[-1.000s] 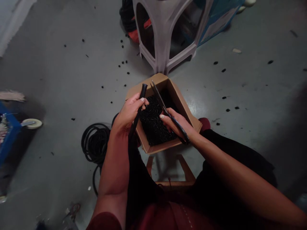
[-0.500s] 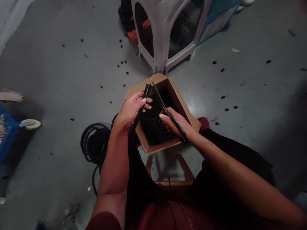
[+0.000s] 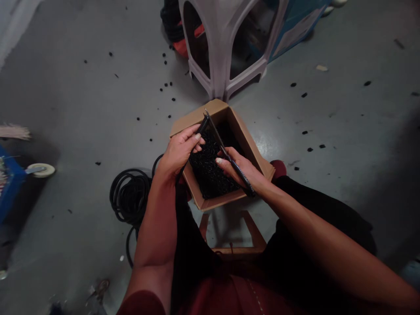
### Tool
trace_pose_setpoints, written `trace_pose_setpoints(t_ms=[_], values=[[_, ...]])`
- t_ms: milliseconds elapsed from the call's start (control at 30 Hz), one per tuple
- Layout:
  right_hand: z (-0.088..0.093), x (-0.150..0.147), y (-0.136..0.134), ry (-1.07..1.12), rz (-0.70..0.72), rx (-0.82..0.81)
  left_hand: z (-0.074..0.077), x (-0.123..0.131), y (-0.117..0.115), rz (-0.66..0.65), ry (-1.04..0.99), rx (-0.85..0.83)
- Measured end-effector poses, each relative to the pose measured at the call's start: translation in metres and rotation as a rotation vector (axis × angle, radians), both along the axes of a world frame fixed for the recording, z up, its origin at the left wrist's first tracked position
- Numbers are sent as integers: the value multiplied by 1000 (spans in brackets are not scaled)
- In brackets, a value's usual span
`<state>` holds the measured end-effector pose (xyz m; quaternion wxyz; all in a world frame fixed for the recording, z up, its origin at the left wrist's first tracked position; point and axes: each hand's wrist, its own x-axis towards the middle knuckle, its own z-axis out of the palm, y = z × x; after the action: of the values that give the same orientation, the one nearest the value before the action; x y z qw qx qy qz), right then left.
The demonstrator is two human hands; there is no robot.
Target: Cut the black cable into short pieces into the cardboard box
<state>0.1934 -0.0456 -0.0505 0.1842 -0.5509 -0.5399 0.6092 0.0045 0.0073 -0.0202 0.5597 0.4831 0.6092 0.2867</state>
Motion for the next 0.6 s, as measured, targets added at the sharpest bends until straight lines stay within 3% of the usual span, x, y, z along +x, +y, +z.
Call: trace_pose_setpoints(t_ms=[600], values=[[9, 2, 2, -170, 65, 126, -3, -6, 0, -83, 69, 6]])
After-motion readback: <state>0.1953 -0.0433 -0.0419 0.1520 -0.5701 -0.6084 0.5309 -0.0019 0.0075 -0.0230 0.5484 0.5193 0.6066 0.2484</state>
